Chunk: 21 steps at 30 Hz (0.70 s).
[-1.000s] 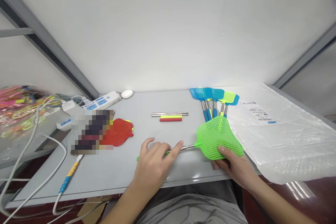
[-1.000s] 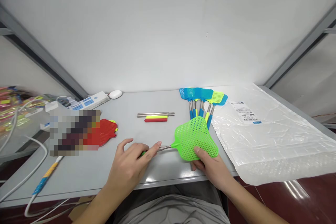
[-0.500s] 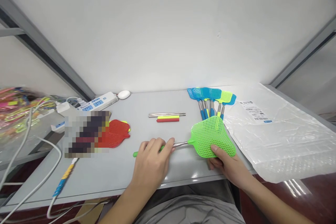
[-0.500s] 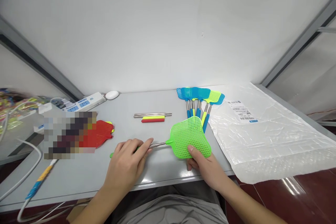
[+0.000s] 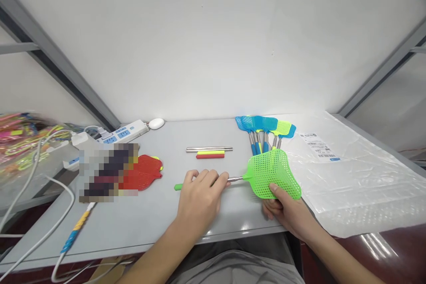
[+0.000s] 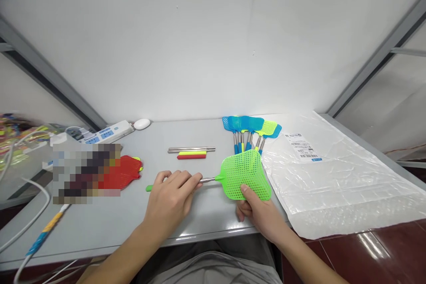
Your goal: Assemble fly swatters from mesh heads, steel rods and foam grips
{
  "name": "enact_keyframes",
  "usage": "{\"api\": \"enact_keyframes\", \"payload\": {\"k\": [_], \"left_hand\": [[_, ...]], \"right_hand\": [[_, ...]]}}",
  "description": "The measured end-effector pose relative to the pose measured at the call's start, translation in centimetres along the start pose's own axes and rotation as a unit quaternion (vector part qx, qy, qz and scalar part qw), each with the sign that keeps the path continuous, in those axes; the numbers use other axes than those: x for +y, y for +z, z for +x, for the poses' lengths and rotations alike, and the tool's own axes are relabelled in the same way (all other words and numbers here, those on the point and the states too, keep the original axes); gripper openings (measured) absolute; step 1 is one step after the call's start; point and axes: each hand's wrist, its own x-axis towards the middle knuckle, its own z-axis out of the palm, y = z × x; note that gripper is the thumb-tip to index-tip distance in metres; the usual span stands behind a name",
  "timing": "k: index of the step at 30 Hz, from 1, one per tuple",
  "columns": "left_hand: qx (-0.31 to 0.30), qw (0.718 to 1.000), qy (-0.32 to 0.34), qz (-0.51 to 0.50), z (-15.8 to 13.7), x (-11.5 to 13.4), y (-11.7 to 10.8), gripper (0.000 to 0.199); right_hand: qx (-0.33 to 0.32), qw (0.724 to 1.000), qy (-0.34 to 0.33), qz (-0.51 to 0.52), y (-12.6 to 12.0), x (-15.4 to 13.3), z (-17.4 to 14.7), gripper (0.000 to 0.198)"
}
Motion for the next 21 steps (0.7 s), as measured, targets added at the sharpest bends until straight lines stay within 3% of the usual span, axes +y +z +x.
{"api": "enact_keyframes", "payload": {"k": [6,14,21], "left_hand": [[0.063,0.998,-0.018,-0.006,-0.34,0.34,0.2,0.01],[0.044,0.999,0.004,-0.019,-0.51,0.18,0.48,0.017],[0.063,0.998,0.003,-0.006,-0.55,0.44,0.49,0.015]], "right_hand": [[-0.013,0.999,0.005,-0.03,-0.41,0.27,-0.27,0.046],[-0.017,0.998,-0.017,-0.065,-0.96,0.87,-0.52,0.046],[-0.027,0.994,-0.033,-0.097,-0.73,0.46,-0.9,0.044]]}}
